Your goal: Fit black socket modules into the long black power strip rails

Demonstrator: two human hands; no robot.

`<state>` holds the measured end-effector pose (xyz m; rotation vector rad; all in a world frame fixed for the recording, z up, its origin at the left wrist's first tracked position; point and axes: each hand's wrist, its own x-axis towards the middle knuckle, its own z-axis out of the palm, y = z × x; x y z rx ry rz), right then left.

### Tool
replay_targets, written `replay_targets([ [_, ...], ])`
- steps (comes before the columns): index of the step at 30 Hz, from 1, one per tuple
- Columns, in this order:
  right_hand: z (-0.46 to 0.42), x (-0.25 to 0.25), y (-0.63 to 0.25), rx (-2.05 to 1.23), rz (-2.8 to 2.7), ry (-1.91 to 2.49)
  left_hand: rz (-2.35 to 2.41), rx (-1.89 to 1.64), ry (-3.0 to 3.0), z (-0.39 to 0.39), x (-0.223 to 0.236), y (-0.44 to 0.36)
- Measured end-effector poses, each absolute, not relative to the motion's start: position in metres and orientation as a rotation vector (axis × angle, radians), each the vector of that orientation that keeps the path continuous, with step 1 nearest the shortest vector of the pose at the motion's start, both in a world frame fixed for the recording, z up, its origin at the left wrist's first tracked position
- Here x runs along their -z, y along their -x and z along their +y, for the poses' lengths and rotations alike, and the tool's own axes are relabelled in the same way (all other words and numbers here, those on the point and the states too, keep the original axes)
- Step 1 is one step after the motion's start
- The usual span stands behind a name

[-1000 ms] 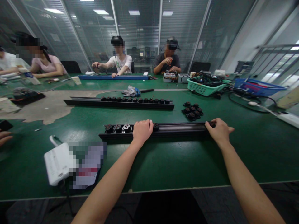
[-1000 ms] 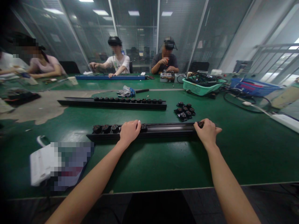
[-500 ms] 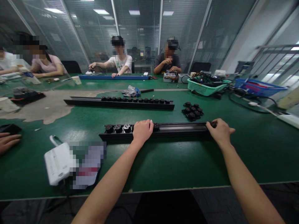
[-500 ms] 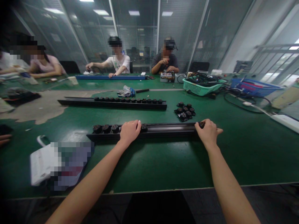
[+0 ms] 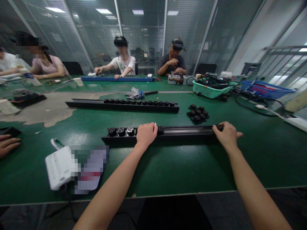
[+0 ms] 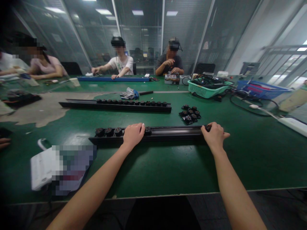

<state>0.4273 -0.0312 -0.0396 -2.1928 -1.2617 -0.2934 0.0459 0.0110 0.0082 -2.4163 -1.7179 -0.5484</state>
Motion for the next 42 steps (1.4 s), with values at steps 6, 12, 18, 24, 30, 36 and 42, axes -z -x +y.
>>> replay_targets([
  [6, -0.031, 0.04, -0.431, 0.316, -1.211, 2.257, -1.721, 0.537, 2.406, 0.011, -0.008, -0.047],
  [12, -0.031, 0.038, -0.432, 0.328, -1.201, 2.372, -1.723, 0.533, 2.397, 0.011, -0.008, -0.047],
  [18, -0.032, 0.038, -0.432, 0.352, -1.215, 2.437, -1.722, 0.538, 2.419, 0.011, -0.008, -0.046],
  [24, -0.033, 0.037, -0.435, 0.351, -1.174, 2.456, -1.707, 0.548, 2.399, 0.012, -0.007, -0.046],
  [30, -0.034, 0.036, -0.439, 0.333, -1.159, 2.456, -1.707, 0.55, 2.406, 0.012, -0.007, -0.046],
  [36, -0.035, 0.036, -0.439, 0.309, -1.146, 2.461, -1.695, 0.554, 2.394, 0.013, -0.006, -0.046],
  [42, -0.036, 0.034, -0.443, 0.259, -1.149, 2.483, -1.69, 0.567, 2.393, 0.013, -0.006, -0.046],
])
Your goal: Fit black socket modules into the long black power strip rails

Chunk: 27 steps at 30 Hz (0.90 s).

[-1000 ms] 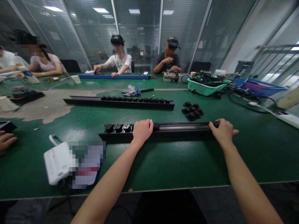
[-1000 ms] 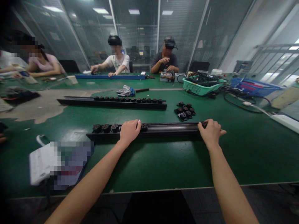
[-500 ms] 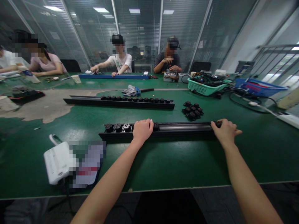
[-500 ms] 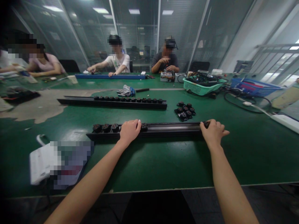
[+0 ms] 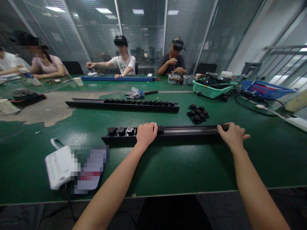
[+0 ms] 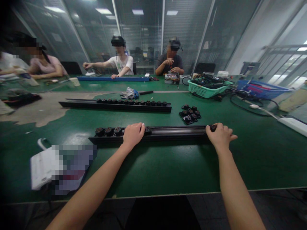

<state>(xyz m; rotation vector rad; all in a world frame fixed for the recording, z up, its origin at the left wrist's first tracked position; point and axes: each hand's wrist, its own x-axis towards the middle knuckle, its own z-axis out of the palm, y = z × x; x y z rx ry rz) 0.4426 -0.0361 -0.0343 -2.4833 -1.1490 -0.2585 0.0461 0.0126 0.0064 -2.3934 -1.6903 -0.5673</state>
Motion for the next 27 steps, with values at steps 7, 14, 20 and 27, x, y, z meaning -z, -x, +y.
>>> replay_targets([
  [7, -0.0358, 0.0359, -0.4445, 0.221, -1.151, 2.517, -1.72, 0.567, 2.412, 0.0122, -0.0069, -0.0464],
  [14, -0.0363, 0.0387, -0.4458, 0.255, -1.047, 2.491, -1.708, 0.572, 2.416, 0.0127, -0.0058, -0.0457],
  [20, -0.037, 0.0354, -0.4452, 0.182, -1.048, 2.49, -1.723, 0.543, 2.428, 0.0121, -0.0077, -0.0455],
  [27, -0.0363, 0.0361, -0.445, 0.194, -1.048, 2.464, -1.732, 0.541, 2.408, 0.0119, -0.0074, -0.0459],
])
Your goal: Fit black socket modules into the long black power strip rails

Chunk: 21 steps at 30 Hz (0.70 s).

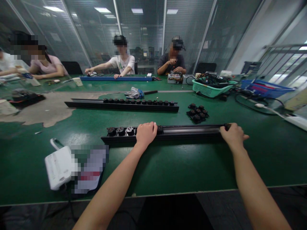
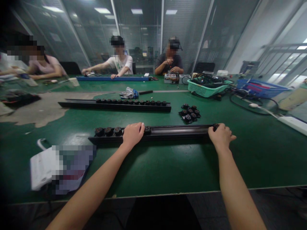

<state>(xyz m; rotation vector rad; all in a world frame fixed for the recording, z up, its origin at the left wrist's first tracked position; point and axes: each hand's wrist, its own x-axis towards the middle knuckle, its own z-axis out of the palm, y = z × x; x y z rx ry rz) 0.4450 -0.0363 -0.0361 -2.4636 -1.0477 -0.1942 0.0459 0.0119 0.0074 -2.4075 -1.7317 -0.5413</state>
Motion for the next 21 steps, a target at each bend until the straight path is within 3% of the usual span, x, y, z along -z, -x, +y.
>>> replay_targets([
  [21, -0.038, 0.031, -0.459, 0.033, -0.974, 2.481, -1.734, 0.537, 2.422, 0.011, -0.009, -0.046],
])
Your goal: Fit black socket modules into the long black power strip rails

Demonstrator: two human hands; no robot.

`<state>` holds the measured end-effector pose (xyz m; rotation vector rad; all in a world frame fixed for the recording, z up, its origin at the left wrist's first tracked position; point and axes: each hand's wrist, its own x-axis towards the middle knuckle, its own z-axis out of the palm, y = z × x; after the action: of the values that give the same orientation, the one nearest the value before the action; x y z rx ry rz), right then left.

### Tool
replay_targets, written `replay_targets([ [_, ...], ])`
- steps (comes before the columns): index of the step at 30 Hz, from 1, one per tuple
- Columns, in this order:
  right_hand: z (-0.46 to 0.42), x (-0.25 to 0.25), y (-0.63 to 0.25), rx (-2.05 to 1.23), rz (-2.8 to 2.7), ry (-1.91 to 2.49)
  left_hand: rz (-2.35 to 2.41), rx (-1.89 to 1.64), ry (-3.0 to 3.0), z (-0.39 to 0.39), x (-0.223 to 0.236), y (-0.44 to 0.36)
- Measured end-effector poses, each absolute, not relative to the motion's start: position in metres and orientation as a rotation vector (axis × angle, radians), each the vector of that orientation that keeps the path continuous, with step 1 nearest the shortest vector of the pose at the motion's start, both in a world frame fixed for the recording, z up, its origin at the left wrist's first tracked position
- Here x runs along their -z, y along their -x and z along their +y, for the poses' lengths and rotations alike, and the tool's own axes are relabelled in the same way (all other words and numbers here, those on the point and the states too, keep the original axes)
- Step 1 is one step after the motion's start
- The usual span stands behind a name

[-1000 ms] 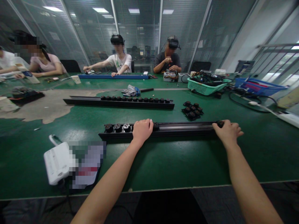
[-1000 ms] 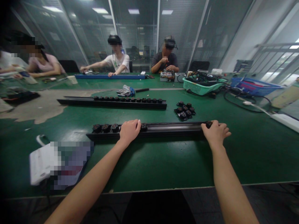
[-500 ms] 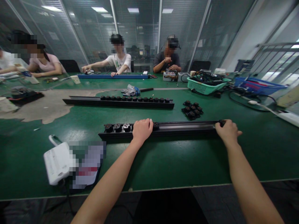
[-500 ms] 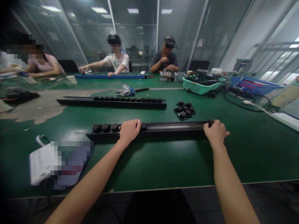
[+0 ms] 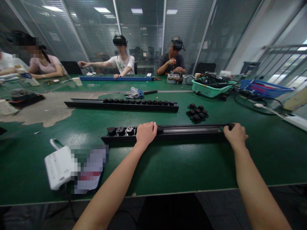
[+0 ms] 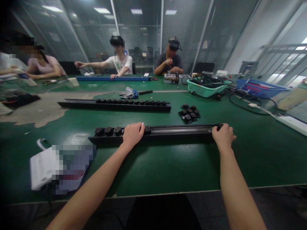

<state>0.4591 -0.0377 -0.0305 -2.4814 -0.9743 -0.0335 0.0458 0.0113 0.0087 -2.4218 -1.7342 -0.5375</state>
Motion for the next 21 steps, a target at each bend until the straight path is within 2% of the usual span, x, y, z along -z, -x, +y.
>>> replay_targets([
  [14, -0.046, 0.048, -0.501, 0.168, -0.742, 2.43, -1.737, 0.549, 2.427, 0.011, -0.009, -0.047],
  [21, -0.033, 0.048, -0.516, 0.084, -0.743, 2.53, -1.715, 0.566, 2.421, 0.009, -0.01, -0.046],
])
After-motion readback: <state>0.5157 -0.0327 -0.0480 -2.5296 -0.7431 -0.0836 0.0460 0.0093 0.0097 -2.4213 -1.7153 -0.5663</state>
